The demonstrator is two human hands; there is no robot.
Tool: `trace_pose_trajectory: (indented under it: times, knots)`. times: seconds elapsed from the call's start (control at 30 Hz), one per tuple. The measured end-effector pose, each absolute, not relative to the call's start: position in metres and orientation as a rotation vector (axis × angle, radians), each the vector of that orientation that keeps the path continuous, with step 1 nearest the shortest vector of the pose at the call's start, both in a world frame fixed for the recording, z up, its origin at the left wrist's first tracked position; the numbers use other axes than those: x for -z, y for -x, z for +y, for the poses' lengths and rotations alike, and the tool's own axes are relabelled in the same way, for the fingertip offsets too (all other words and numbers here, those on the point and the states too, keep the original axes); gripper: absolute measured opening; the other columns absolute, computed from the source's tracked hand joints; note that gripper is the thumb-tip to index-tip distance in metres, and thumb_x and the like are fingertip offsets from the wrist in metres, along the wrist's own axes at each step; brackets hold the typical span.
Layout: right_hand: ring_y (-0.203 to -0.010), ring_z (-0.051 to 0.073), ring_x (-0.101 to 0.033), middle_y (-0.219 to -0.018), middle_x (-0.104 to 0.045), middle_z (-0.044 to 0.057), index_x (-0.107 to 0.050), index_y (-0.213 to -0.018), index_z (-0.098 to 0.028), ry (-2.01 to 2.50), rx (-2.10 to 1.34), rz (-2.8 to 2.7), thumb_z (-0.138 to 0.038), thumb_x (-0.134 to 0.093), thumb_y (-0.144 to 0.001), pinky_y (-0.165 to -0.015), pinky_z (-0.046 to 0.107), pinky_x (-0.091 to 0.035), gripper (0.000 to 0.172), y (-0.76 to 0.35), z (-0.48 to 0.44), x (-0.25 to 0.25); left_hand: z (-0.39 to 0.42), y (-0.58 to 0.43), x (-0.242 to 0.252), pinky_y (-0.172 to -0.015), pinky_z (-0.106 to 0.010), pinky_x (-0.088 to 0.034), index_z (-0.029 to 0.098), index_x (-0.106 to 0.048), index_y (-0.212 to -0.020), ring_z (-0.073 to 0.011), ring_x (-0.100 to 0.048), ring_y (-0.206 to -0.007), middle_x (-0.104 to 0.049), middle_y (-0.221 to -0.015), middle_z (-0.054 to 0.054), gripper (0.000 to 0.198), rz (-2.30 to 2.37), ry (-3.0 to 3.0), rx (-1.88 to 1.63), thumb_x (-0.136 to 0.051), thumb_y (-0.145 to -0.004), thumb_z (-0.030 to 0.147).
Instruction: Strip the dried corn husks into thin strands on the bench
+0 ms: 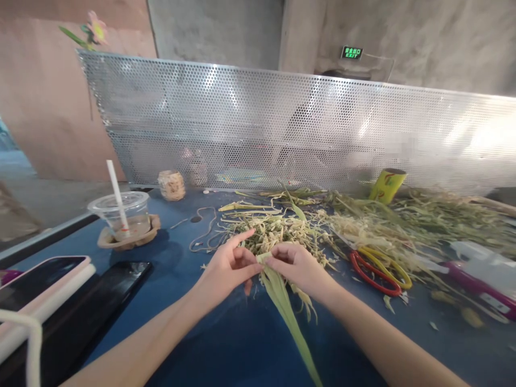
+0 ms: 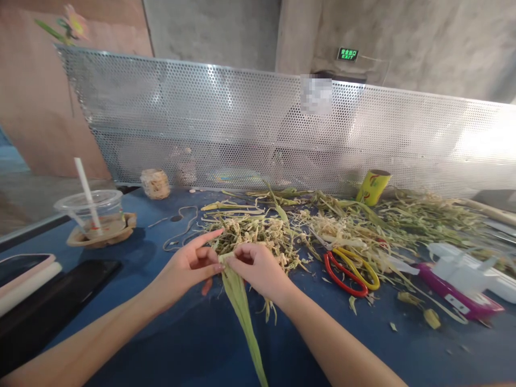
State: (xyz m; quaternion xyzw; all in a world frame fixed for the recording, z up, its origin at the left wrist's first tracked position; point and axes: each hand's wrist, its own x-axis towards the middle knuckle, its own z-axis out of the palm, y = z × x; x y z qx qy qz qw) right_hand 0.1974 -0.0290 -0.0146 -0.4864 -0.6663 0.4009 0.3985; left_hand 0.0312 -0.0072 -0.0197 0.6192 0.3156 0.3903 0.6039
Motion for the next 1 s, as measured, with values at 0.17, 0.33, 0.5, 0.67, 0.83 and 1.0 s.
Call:
trace_pose_trajectory:
  times: [0.17,0.33,0.5,0.67,0.83,1.0]
  knots:
    - [-0.045,0.006,-0.026,-0.05,-0.027,-0.007,-0.033,-0.054,-0.019,1.254,-0.91,-1.826,-0.028,-0.05,-0.076,-0.043,0.02,-0.022,0.029,-0.198,-0.03,0.012,-0.008,-0.03,0.021,-0.042,-0.023,-0.042,0.021,-0.022,-0.135,-0.0071,-0.049,-0.042,-0.052,-0.065,0.007,0.076,0.748,-1.5,-0.871,-0.063,-0.071,0.023]
    - [-0.046,0.006,-0.026,-0.049,-0.028,-0.008,-0.036,-0.055,-0.018,1.266,-0.928,-1.804,-0.02,-0.05,-0.072,-0.043,0.02,-0.02,0.023,-0.197,-0.031,0.015,-0.011,-0.033,0.025,-0.043,-0.023,-0.041,0.022,-0.023,-0.135,-0.0064,-0.048,-0.044,-0.049,-0.067,0.007,0.073,0.749,-1.513,-0.869,-0.06,-0.073,0.021]
    - [-0.049,0.006,-0.029,-0.052,-0.031,-0.006,-0.037,-0.056,-0.018,1.162,-0.926,-1.769,-0.019,-0.049,-0.072,-0.046,0.02,-0.023,0.021,-0.194,-0.031,0.021,-0.014,-0.035,0.023,-0.043,-0.023,-0.039,0.021,-0.026,-0.134,-0.006,-0.046,-0.042,-0.047,-0.066,0.007,0.069,0.806,-1.541,-0.903,-0.058,-0.073,0.021]
    - [-0.052,0.007,-0.034,-0.055,-0.037,-0.005,-0.044,-0.061,-0.017,1.079,-1.048,-1.738,-0.023,-0.049,-0.073,-0.049,0.021,-0.027,0.015,-0.194,-0.029,0.022,-0.018,-0.032,0.019,-0.055,-0.023,-0.043,0.024,-0.025,-0.136,-0.0084,-0.049,-0.055,-0.046,-0.067,0.005,0.071,0.796,-1.645,-0.957,-0.057,-0.073,0.018]
    - [-0.052,0.008,-0.036,-0.055,-0.041,-0.005,-0.048,-0.062,-0.017,1.045,-1.167,-1.71,-0.028,-0.052,-0.071,-0.05,0.021,-0.029,0.014,-0.195,-0.028,0.022,-0.023,-0.032,0.019,-0.062,-0.024,-0.043,0.025,-0.023,-0.137,-0.0103,-0.048,-0.062,-0.045,-0.068,0.004,0.072,0.77,-1.739,-0.976,-0.055,-0.073,0.017]
    - [-0.052,0.008,-0.037,-0.056,-0.041,-0.004,-0.047,-0.062,-0.017,1.034,-1.135,-1.778,-0.024,-0.051,-0.072,-0.049,0.021,-0.03,0.012,-0.191,-0.031,0.02,-0.024,-0.034,0.025,-0.061,-0.025,-0.044,0.025,-0.026,-0.136,-0.0106,-0.048,-0.061,-0.048,-0.071,0.003,0.068,0.891,-1.848,-1.023,-0.053,-0.074,0.017]
